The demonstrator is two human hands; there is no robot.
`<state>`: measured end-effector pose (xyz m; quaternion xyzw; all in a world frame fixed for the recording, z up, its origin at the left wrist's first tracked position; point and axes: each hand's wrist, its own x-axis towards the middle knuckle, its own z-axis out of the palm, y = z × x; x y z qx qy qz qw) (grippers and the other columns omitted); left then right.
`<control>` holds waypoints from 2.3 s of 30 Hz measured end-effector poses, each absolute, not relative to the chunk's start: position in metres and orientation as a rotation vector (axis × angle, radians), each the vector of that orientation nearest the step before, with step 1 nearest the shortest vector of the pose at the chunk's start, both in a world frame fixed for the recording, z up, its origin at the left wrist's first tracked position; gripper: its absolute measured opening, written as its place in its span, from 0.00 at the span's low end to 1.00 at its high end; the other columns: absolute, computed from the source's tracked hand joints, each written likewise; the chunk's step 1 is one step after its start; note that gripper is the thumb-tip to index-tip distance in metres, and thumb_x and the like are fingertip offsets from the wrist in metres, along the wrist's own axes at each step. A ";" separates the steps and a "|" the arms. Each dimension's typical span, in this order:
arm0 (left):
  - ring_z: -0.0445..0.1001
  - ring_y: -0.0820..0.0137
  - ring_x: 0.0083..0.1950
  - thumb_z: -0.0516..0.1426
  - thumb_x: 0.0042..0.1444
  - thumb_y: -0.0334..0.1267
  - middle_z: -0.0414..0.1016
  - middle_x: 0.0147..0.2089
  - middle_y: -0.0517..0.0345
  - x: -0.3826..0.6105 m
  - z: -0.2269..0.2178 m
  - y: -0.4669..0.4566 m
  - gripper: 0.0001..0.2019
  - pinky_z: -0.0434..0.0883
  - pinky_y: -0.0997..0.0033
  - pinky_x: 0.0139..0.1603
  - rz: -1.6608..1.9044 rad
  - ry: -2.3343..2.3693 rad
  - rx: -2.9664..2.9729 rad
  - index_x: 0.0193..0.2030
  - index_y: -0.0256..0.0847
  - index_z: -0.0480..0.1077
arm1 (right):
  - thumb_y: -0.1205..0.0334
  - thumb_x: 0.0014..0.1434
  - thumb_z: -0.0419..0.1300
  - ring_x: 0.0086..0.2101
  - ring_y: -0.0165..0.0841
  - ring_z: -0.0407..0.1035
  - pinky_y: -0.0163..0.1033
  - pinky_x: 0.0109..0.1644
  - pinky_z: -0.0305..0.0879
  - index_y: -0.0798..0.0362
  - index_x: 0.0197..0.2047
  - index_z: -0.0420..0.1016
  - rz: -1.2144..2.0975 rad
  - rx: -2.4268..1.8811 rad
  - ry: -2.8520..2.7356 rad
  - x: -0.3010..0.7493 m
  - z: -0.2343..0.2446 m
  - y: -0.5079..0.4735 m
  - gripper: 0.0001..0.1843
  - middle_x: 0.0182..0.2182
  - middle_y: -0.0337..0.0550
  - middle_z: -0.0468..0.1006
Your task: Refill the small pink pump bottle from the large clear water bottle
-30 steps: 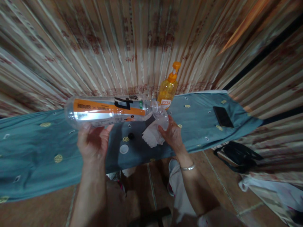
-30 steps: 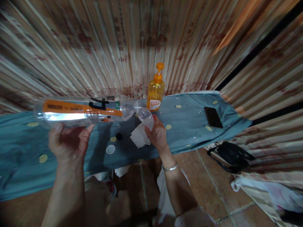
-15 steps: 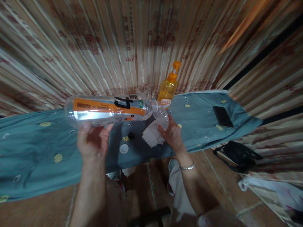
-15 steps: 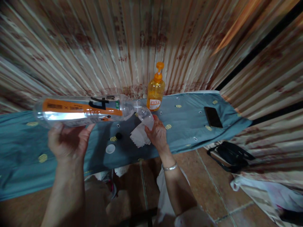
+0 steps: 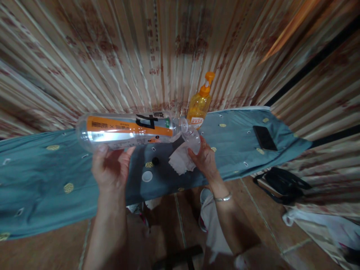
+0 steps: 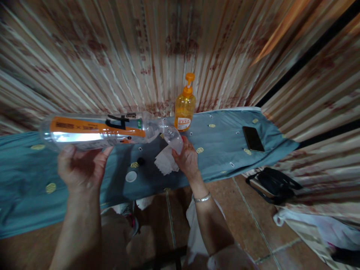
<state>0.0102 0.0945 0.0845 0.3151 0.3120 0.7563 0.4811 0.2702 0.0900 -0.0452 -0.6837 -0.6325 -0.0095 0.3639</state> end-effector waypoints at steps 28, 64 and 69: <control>0.82 0.50 0.54 0.73 0.41 0.44 0.84 0.46 0.51 0.012 0.085 0.093 0.20 0.85 0.58 0.41 1.867 0.764 0.745 0.43 0.50 0.80 | 0.57 0.61 0.65 0.49 0.50 0.81 0.53 0.56 0.79 0.60 0.66 0.67 -0.007 -1.781 -1.622 0.270 -0.043 0.090 0.33 0.50 0.62 0.85; 0.84 0.55 0.48 0.75 0.39 0.44 0.84 0.43 0.54 0.008 0.080 0.095 0.22 0.85 0.64 0.36 1.865 0.725 0.726 0.43 0.49 0.80 | 0.55 0.64 0.63 0.51 0.49 0.81 0.52 0.56 0.79 0.60 0.68 0.64 -0.052 -1.785 -1.650 0.270 -0.046 0.089 0.33 0.51 0.62 0.85; 0.83 0.51 0.52 0.75 0.40 0.44 0.84 0.44 0.53 0.008 0.081 0.094 0.21 0.86 0.57 0.40 1.846 0.712 0.773 0.43 0.50 0.79 | 0.56 0.62 0.64 0.50 0.50 0.82 0.52 0.55 0.79 0.61 0.68 0.65 -0.045 -1.781 -1.641 0.270 -0.046 0.090 0.34 0.50 0.63 0.85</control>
